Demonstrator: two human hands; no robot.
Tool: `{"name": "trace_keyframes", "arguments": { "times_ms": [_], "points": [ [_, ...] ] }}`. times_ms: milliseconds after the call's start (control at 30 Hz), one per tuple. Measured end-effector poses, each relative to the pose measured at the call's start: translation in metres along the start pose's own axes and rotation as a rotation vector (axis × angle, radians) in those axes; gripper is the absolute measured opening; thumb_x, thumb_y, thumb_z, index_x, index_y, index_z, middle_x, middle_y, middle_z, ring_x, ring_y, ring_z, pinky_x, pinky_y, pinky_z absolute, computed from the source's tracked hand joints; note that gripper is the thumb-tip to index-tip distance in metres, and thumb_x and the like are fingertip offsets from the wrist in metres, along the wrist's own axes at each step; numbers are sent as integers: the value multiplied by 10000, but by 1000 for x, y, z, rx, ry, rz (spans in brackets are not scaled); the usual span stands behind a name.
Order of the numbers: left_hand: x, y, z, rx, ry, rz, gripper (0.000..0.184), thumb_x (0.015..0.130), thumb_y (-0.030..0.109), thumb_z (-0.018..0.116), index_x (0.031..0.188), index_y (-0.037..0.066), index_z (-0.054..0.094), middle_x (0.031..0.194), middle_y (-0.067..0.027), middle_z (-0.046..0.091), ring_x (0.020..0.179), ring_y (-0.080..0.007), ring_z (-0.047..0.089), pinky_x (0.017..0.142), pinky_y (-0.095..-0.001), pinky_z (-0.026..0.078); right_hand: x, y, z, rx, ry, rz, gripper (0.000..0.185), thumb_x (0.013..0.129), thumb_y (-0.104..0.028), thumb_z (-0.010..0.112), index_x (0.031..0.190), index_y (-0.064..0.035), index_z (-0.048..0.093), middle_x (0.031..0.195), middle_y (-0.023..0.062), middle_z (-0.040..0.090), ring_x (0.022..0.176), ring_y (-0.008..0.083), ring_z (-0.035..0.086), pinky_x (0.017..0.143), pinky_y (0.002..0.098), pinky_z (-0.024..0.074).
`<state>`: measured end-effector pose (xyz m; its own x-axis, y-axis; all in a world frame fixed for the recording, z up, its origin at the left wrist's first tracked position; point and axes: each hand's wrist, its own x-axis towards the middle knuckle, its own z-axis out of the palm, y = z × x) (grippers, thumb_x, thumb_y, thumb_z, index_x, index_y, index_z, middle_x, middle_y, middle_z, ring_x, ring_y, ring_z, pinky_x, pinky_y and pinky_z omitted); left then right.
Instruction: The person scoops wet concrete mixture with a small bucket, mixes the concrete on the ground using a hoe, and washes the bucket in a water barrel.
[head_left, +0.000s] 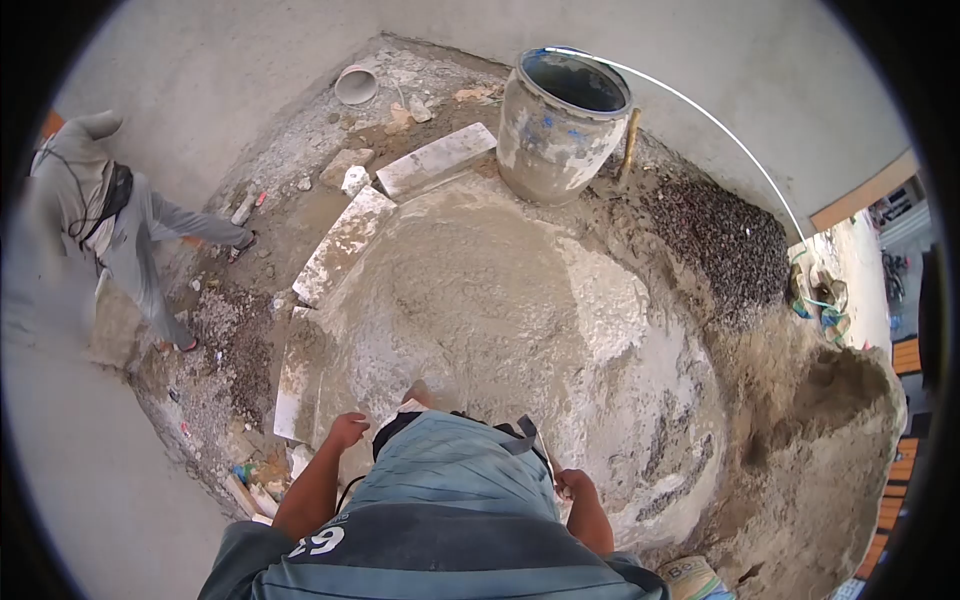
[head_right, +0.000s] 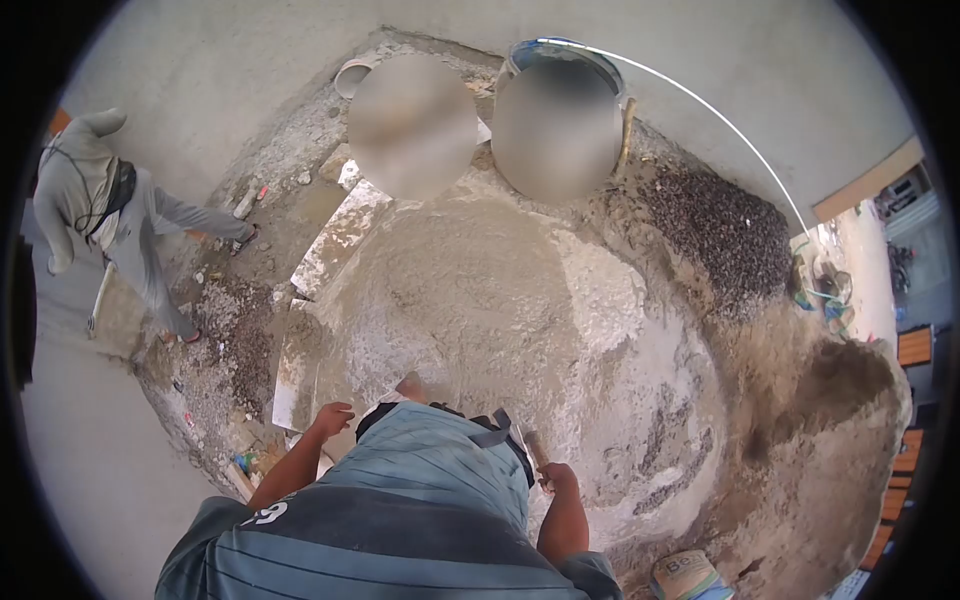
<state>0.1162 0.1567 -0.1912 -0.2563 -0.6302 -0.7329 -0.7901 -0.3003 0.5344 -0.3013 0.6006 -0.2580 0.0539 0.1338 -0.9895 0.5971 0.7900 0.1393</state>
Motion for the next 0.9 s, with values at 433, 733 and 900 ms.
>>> {"name": "trace_keyframes", "arguments": {
  "times_ms": [433,733,900],
  "points": [
    [-10,36,-11,3,-77,-175,480,816,187,659,1267,52,567,1006,-110,677,792,-218,675,616,-360,489,46,18,-9,49,63,-22,237,857,-165,695,865,-42,493,620,88,487,504,198,519,402,363,403],
    [2,52,-11,66,-106,-108,493,809,211,666,1266,55,569,1002,-98,680,800,-202,679,627,-336,494,53,33,-4,154,217,-122,231,785,-141,762,881,26,636,676,143,565,527,221,563,400,411,421],
    [3,47,-12,59,-69,-57,452,802,228,680,1209,44,614,951,-98,693,785,-188,690,592,-305,486,30,24,-2,204,126,-46,253,821,-141,734,931,7,561,687,117,508,529,212,523,408,372,427]
  ]
}}
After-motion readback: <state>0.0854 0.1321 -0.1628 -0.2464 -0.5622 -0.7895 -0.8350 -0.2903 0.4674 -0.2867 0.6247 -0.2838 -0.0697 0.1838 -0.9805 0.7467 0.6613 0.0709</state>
